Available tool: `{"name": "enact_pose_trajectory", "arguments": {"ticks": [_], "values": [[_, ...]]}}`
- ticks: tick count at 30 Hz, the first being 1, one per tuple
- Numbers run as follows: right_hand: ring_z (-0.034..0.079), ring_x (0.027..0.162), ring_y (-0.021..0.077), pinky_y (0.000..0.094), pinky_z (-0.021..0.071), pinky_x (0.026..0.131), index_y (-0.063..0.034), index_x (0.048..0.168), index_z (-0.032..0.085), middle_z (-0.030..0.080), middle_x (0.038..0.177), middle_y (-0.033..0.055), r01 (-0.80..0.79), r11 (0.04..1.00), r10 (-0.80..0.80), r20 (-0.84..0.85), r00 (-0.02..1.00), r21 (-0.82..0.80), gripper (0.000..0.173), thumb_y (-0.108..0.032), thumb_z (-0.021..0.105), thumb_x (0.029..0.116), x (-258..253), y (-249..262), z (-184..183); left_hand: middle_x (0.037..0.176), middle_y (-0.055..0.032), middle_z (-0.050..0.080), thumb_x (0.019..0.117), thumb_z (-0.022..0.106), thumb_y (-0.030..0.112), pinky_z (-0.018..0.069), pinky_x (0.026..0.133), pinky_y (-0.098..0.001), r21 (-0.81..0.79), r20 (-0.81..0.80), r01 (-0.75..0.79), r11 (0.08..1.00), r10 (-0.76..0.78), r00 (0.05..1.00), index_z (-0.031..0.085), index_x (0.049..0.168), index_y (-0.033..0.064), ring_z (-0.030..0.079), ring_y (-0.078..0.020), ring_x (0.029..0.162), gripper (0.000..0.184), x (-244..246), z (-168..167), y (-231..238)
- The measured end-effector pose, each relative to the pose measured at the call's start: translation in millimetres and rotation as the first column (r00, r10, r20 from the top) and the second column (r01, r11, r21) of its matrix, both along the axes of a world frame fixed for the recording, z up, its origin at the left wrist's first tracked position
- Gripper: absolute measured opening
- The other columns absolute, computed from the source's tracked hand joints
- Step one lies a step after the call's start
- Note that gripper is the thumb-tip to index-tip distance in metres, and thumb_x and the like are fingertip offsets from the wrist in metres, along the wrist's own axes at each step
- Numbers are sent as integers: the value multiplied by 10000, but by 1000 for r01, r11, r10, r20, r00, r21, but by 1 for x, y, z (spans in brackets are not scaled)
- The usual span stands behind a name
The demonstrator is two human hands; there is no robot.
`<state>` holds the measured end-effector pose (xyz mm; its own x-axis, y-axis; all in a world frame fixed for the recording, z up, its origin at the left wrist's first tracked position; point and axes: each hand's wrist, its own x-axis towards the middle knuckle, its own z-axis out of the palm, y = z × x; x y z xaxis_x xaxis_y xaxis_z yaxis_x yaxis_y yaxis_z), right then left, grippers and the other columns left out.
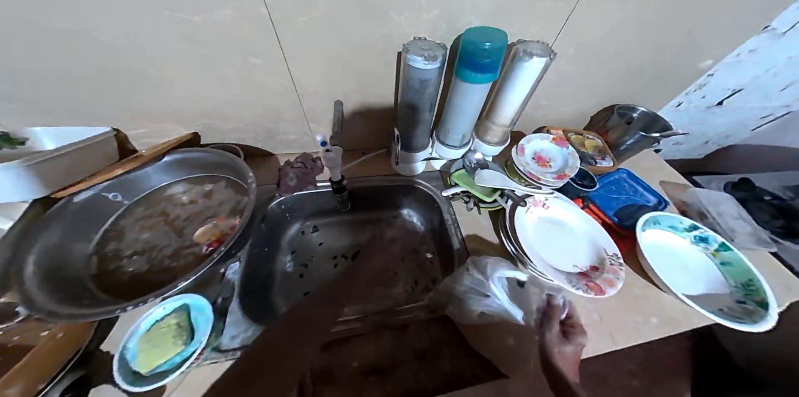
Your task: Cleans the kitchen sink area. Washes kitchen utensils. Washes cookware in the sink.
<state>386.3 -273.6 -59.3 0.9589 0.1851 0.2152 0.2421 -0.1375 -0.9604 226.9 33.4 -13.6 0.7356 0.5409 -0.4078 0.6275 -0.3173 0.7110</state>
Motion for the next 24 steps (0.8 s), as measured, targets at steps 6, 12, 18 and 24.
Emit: {"name": "enact_pose_trajectory", "arguments": {"ticks": [6,12,18,24], "values": [[717,934,489,636,562,828,122,1154,693,720,1048,303,11,765,201,255,946,-644,316,-105,577,968,-12,-15,-59,1305,-303,612,1044,577,286,461,1039,-596,-30,-626,-47,998,18,780,598,1292,-90,598,-434,1227,451,-99,-107,46],[709,959,492,630,550,851,114,1134,709,720,1078,294,37,732,221,287,932,-680,293,-81,582,957,-12,-14,-60,1392,-266,576,1088,481,310,423,1092,-560,-212,-400,72,975,-154,903,537,1418,-17,559,-398,1297,469,15,-94,-26],[703,968,505,624,545,875,132,1118,705,713,1070,316,24,717,232,271,934,-697,276,-52,596,944,-11,-15,-56,1575,-243,422,1028,577,420,298,1206,-581,202,-273,436,877,-377,885,378,1574,68,391,-418,1473,679,-27,-124,20],[702,986,500,616,544,892,120,1116,711,714,1087,306,20,700,227,250,941,-714,274,-56,622,927,-11,-16,-55,1711,-221,92,944,428,761,-7,1249,-635,344,-419,681,647,-543,728,153,1655,99,24,-377,1596,1010,-90,-179,44]]}}
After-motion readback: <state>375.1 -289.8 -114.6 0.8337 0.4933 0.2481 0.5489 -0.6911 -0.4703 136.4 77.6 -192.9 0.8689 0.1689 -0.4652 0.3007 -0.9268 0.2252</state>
